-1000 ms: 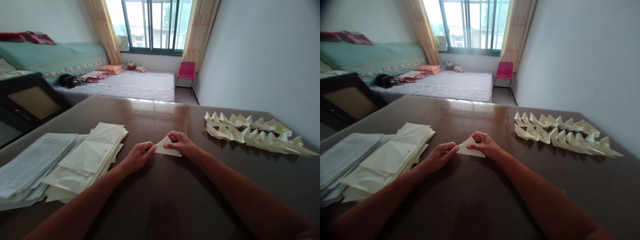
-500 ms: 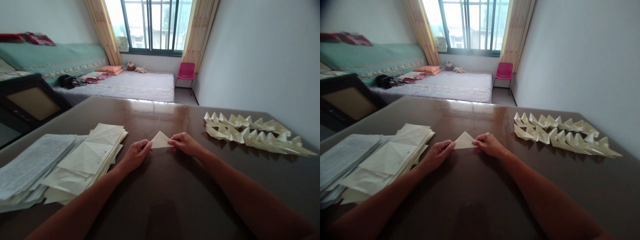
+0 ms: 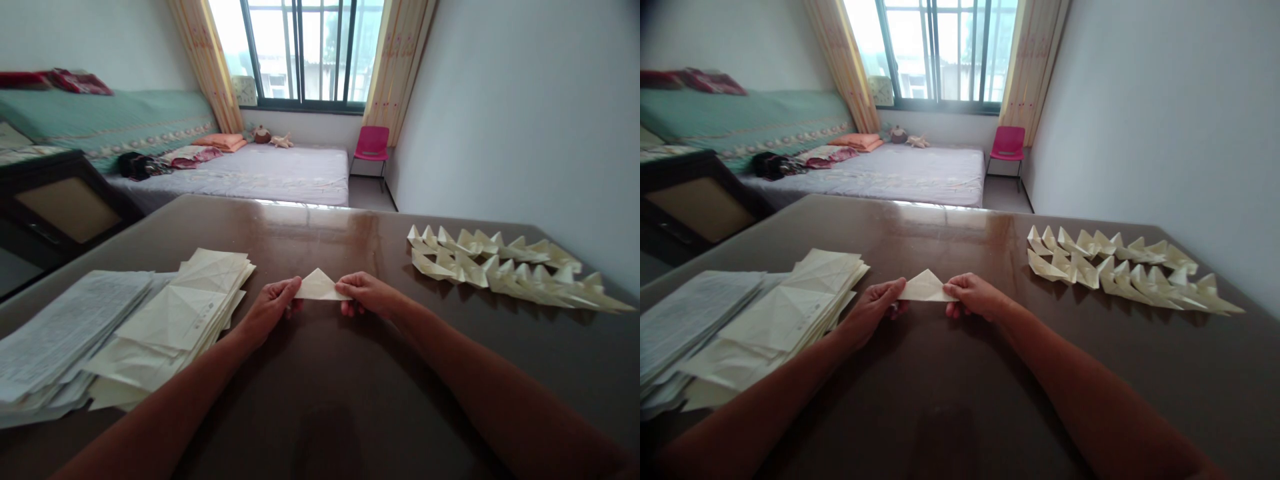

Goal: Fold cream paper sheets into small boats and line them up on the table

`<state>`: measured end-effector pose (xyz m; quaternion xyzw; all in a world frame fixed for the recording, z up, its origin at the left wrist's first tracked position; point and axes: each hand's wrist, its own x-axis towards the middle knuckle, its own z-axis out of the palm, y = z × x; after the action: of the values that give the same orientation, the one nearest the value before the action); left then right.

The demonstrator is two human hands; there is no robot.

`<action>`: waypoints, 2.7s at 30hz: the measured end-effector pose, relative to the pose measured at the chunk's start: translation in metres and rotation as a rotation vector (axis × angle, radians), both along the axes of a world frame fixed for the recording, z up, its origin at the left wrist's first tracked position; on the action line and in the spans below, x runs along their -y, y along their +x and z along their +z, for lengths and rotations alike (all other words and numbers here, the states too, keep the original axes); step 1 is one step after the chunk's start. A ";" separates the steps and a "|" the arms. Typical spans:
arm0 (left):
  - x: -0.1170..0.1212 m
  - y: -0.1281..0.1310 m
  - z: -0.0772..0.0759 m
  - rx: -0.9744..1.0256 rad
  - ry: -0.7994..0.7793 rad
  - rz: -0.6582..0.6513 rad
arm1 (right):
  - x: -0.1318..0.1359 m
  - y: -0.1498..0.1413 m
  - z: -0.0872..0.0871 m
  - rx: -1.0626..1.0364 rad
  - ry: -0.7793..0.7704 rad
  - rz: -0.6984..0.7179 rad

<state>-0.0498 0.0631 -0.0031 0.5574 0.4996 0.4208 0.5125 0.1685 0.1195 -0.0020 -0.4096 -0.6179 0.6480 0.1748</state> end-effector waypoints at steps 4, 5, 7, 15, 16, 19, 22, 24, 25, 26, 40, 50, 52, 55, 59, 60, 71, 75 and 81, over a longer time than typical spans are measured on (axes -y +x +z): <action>0.001 0.001 0.000 0.148 0.015 -0.075 | 0.002 -0.002 0.001 -0.029 -0.091 0.016; 0.001 0.002 0.000 0.155 0.016 -0.087 | 0.003 -0.001 0.002 -0.042 -0.109 0.039; 0.002 0.004 0.000 0.161 0.006 -0.102 | 0.004 -0.001 0.002 -0.062 -0.133 0.095; 0.005 0.007 -0.005 0.248 -0.042 -0.167 | 0.011 -0.004 0.011 0.275 0.503 0.086; 0.005 0.008 -0.006 0.238 -0.038 -0.186 | 0.011 -0.005 0.012 0.278 0.632 0.024; 0.006 0.010 -0.006 0.144 0.022 -0.260 | 0.013 -0.010 0.014 0.187 0.785 0.020; 0.007 0.011 -0.005 -0.020 0.145 -0.259 | 0.015 -0.012 0.012 0.168 0.833 0.076; 0.009 0.012 -0.004 -0.146 0.224 -0.228 | 0.015 -0.012 0.010 0.202 0.889 0.087; 0.011 0.013 -0.003 -0.209 0.262 -0.213 | 0.016 -0.012 0.009 0.225 0.925 0.092; 0.012 0.014 -0.003 -0.271 0.303 -0.196 | 0.017 -0.012 0.008 0.248 0.964 0.096; -0.002 0.011 -0.021 -0.568 0.433 0.038 | 0.013 -0.009 -0.007 0.254 1.013 0.035; 0.005 0.000 -0.011 -0.950 0.590 -0.195 | -0.003 0.012 -0.003 0.290 1.097 0.329; 0.005 -0.003 -0.009 -0.995 0.617 -0.231 | -0.004 0.013 0.000 0.301 1.108 0.372; 0.006 -0.006 -0.005 -1.049 0.670 -0.300 | -0.004 0.015 0.004 0.351 1.136 0.413; 0.008 -0.004 -0.002 -1.119 0.744 -0.360 | -0.003 0.018 0.010 0.433 1.176 0.418; 0.008 -0.003 -0.002 -1.133 0.761 -0.372 | -0.002 0.018 0.011 0.444 1.184 0.414; 0.008 -0.004 -0.008 -1.112 0.893 -0.376 | 0.015 -0.010 0.004 0.747 1.294 0.328; 0.007 -0.005 -0.007 -1.099 0.867 -0.378 | 0.015 -0.015 0.000 0.836 1.279 0.317; 0.007 -0.002 -0.005 -1.131 0.856 -0.392 | 0.007 0.000 0.002 0.677 1.274 0.354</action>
<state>-0.0523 0.0562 -0.0081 0.9197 0.3708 0.1277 -0.0200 0.1682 0.1129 -0.0003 -0.3007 -0.9508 0.0209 0.0714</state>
